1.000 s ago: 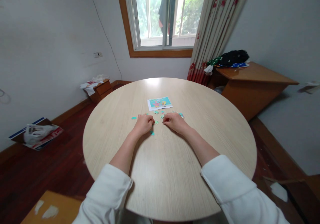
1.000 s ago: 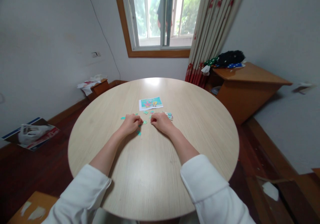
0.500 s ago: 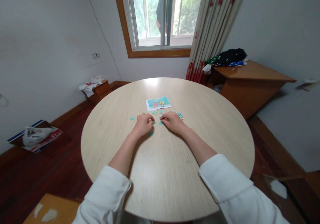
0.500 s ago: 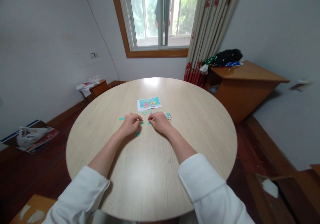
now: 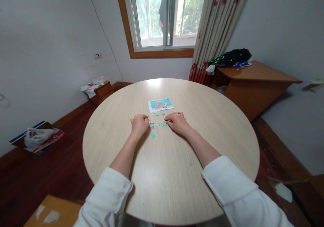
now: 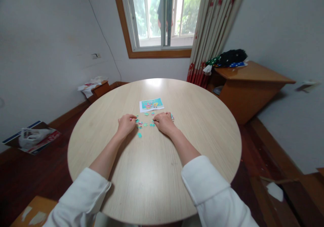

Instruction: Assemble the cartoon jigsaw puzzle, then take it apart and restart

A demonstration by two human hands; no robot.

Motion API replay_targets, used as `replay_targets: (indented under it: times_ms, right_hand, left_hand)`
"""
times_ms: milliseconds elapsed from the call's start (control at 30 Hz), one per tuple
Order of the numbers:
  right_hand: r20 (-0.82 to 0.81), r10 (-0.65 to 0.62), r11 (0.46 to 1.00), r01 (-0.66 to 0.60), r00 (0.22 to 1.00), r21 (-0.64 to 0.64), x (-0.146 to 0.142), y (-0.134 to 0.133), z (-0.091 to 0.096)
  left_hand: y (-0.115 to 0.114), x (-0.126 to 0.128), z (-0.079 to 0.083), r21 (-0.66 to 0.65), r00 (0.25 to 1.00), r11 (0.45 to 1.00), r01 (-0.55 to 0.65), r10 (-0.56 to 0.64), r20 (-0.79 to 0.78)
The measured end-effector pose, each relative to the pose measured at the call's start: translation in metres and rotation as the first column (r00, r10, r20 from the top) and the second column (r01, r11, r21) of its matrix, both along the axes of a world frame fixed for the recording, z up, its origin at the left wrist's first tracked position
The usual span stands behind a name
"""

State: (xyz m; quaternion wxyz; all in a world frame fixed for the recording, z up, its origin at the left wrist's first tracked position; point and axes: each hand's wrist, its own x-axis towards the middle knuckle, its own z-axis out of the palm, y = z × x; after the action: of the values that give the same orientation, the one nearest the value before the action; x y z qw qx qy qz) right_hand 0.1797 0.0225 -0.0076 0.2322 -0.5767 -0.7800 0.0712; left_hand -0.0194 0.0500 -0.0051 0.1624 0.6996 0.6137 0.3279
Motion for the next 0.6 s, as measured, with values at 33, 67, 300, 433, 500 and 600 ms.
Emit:
replay_targets:
  times_ms: [33, 67, 300, 433, 500, 600]
  right_hand:
    - [0.001, -0.007, 1.0, 0.007, 1.0, -0.003, 0.001, -0.001, 0.002]
    - [0.004, -0.013, 1.0, 0.013, 1.0, -0.008, 0.001, -0.001, 0.004]
    - [-0.058, -0.038, 0.999, 0.04, 0.998, 0.032, 0.002, -0.001, 0.004]
    - [-0.165, -0.046, 0.996, 0.058, 0.985, 0.068, 0.002, 0.001, 0.001]
    - [-0.267, -0.041, 0.998, 0.054, 0.963, 0.042, 0.0, 0.001, 0.0]
    - [-0.47, 0.01, 0.999, -0.028, 0.883, -0.03, -0.007, 0.0, 0.0]
  left_hand:
    - [0.001, -0.001, 0.0, -0.001, 1.0, 1.0, -0.005, 0.005, 0.021]
    - [0.001, -0.001, -0.001, -0.004, 0.999, 1.0, -0.006, 0.006, 0.046]
    - [0.003, 0.001, -0.003, 0.002, 0.974, 1.0, 0.031, -0.031, 0.224]
    - [0.003, 0.001, -0.001, 0.006, 0.953, 0.999, 0.046, -0.045, 0.3]
    - [0.001, 0.004, 0.002, 0.007, 0.945, 0.997, 0.079, -0.077, 0.319]
    - [-0.005, 0.01, 0.007, -0.016, 0.883, 0.966, 0.259, -0.23, 0.41]
